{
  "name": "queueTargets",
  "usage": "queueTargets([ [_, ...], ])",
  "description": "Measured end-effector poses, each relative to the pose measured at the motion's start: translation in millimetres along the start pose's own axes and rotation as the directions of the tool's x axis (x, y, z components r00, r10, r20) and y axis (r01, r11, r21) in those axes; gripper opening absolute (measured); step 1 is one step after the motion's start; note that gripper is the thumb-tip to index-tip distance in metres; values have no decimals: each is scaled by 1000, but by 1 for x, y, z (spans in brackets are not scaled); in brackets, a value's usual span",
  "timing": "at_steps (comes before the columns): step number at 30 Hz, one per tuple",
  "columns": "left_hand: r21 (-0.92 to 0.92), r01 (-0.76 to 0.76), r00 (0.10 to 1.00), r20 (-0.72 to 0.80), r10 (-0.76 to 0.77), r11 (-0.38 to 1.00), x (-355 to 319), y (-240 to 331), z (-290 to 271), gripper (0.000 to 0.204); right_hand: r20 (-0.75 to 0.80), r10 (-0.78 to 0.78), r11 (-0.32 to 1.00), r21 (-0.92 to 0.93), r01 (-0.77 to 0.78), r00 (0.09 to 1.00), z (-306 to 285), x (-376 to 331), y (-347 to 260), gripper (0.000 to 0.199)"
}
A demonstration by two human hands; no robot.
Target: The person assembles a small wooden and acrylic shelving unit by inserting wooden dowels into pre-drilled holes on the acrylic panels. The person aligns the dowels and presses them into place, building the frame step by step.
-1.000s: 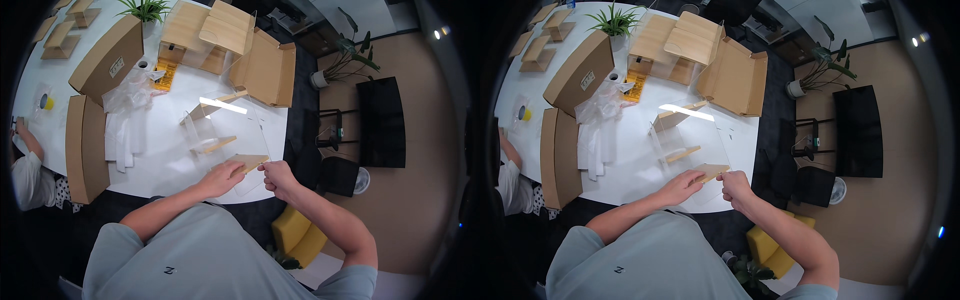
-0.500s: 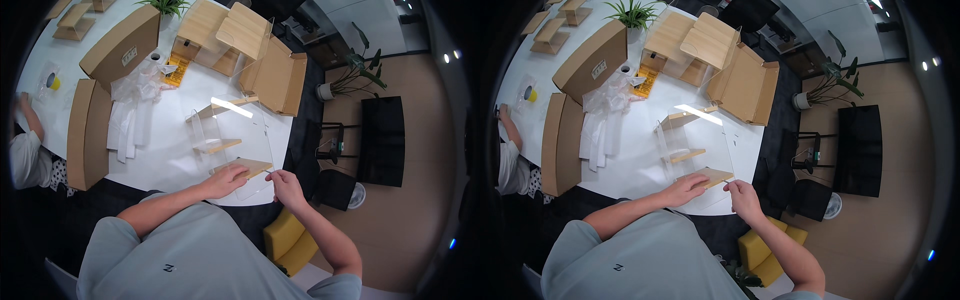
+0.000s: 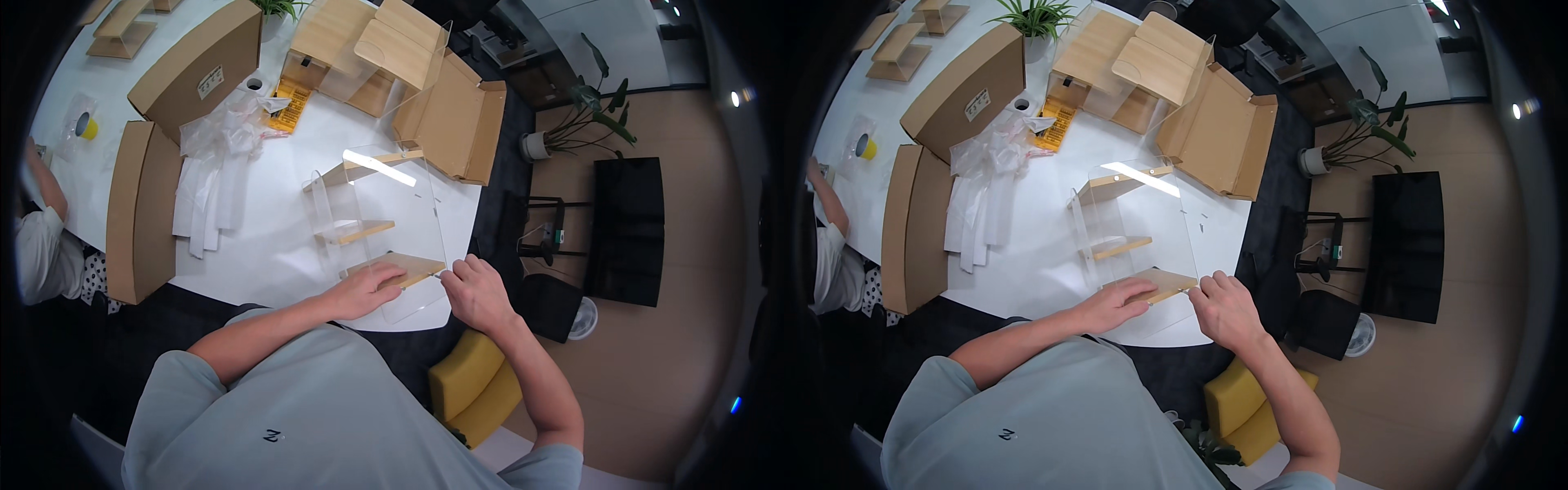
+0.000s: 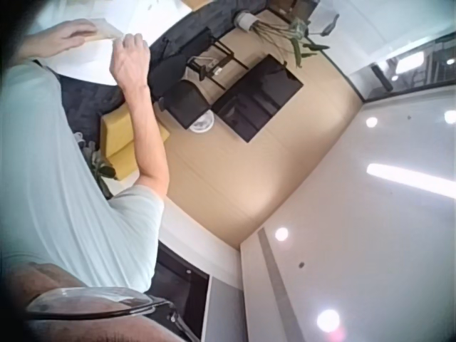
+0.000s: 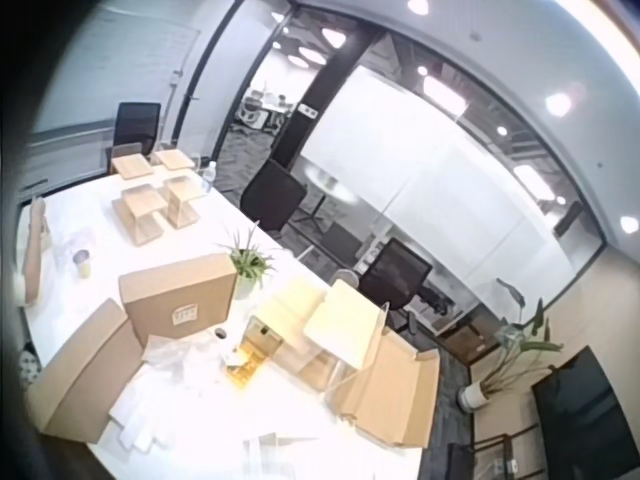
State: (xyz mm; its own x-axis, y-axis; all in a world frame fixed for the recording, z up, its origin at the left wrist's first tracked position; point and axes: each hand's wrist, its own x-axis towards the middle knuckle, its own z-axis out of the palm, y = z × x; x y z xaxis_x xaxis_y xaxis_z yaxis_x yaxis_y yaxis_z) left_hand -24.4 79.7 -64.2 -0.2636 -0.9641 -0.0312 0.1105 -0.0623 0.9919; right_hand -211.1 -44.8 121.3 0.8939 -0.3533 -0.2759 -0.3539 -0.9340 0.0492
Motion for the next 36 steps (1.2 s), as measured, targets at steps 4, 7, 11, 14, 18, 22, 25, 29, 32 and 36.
queueTargets([
  [4, -1, -12, 1000, -24, 12, 1000, -1, -1, 2, 52, 57, -40, 996, -77, 44, 998, -1, 2, 2, 4],
  [7, -1, -34, 998, -48, 34, 999, 0, -2, 3, 52, 97, -107, 985, -129, 119, 990, -7, 6, 5, 5],
  [11, 2, -31, 999, -44, 31, 1000, 0, -5, 5, 52, 179, -220, 956, -157, 248, 959, -14, 16, 8, 6],
  [14, -12, -17, 999, -48, 17, 1000, -1, -1, 5, 50, 270, -178, 969, -117, 216, 946, -13, 21, 9, 10],
  [18, -42, 1, 998, -64, -4, 999, -2, 4, 5, 49, 413, 290, 909, 162, -383, 863, -3, 26, -1, 19],
  [22, -28, -9, 998, -66, 7, 1000, -1, 2, 7, 49, 551, 566, 404, 464, -789, 613, 16, 25, -16, 25],
  [25, -33, -8, 998, -69, 6, 999, -2, 3, 5, 48, 796, 539, -317, 494, -810, 275, 7, 33, -32, 25],
  [29, -60, -11, 997, -82, 6, 998, -3, 3, 5, 48, 808, 530, -559, 560, -612, 256, -1, 35, -50, 24],
  [32, -54, -22, 997, -80, 18, 998, -4, 3, 4, 47, 823, 495, -514, 537, -669, 280, 4, 23, -43, 25],
  [36, -33, -48, 994, -98, 44, 998, -3, -1, 6, 47, 337, 584, 543, 514, -664, 739, -7, 12, -30, 24],
])
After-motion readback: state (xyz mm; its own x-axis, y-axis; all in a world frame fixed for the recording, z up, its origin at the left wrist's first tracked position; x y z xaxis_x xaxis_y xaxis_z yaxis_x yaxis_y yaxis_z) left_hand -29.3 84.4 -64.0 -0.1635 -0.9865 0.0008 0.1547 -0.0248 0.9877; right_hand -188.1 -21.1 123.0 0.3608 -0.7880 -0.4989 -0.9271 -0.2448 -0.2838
